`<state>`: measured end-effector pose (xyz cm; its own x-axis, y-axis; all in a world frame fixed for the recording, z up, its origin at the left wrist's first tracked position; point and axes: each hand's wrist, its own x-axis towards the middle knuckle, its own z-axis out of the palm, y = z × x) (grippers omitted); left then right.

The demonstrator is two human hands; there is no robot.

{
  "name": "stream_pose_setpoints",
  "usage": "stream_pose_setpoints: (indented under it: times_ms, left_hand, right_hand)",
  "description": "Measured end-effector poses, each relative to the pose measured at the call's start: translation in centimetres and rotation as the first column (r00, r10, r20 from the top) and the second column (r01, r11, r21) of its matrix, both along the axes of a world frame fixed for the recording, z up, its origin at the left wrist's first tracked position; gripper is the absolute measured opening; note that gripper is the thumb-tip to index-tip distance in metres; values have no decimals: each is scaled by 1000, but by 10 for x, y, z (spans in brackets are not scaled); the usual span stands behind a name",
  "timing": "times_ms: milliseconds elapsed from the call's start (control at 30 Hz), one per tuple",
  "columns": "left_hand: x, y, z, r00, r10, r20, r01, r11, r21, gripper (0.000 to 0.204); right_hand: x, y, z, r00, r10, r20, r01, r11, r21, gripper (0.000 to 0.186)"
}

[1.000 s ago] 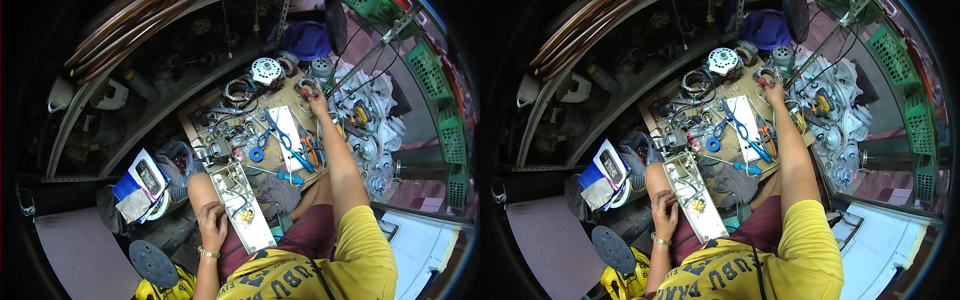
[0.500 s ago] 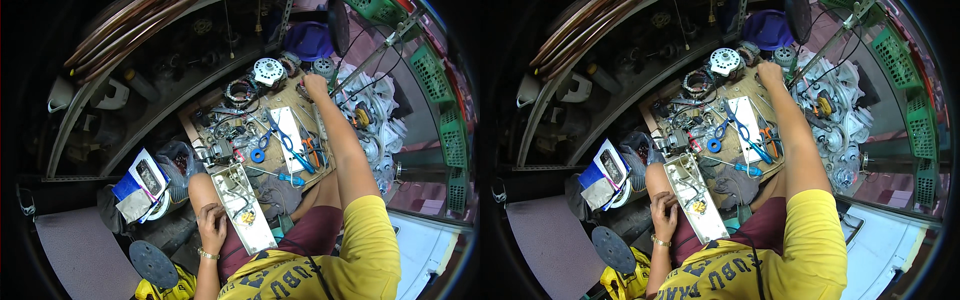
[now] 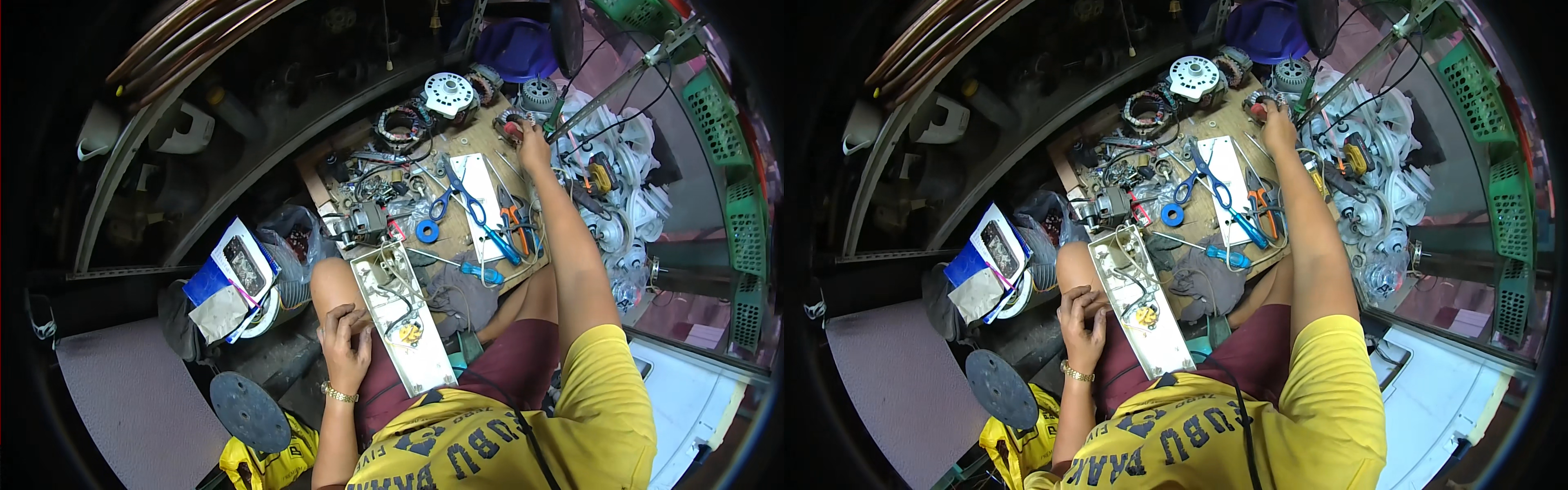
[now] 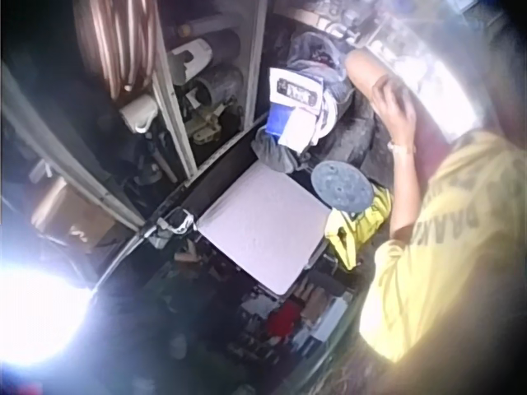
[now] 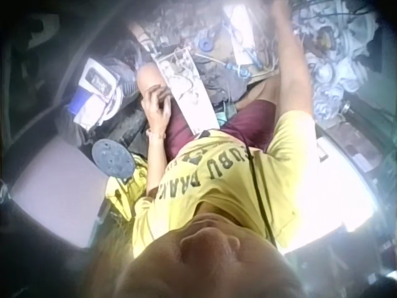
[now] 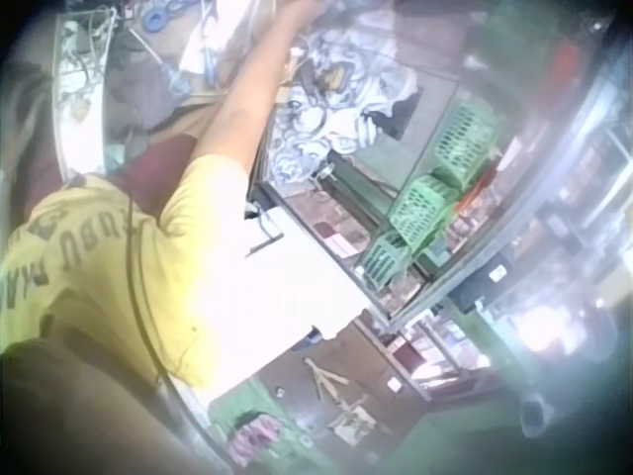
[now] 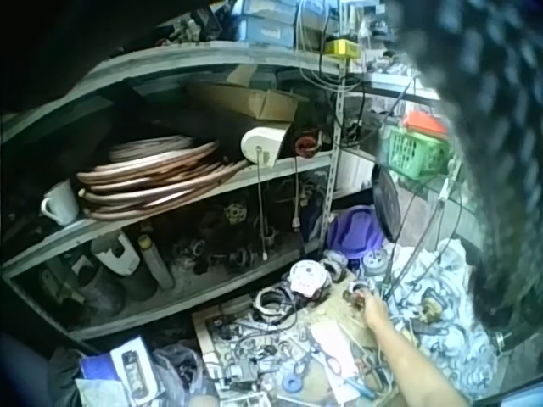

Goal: The person repairs an electronic component within a plastic housing using a soldering iron and a screwdriver. They manipulate wires with their hands and apply solder to connection points.

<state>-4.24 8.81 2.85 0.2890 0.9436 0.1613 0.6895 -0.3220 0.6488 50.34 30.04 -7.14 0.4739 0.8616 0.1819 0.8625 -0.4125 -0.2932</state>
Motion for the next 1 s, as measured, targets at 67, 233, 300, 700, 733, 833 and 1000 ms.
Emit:
stream_pose_setpoints:
  times_ms: [67,233,300,700,733,833,1000]
  left_hand:
    - [0,-1,2,1000,25,-6,-25,1000,11,32]
    - [0,-3,3,999,33,4,-33,999,-5,33]
    - [4,-2,3,999,29,17,-29,1000,-12,33]
    - [-3,-6,-4,998,62,1,-62,998,10,34]
    - [-2,-6,-3,998,61,3,-61,998,0,34]
    - [0,-4,-4,999,43,10,-43,999,-12,34]
    - [-3,-2,-7,998,63,12,-63,998,-6,42]
  right_hand:
    - [-5,4,6,999,-26,26,27,998,-57,53]
    - [-15,16,10,998,-45,34,50,986,-160,49]
    - [-11,20,9,996,-88,-12,84,977,-195,47]
    - [-51,10,-60,874,-364,-323,374,927,-35,45]
    - [-65,5,-69,860,-342,-378,395,916,70,46]
    - [-91,-12,-105,841,-328,-430,414,902,122,49]
    - [-119,-8,-127,924,-193,-330,302,899,318,50]
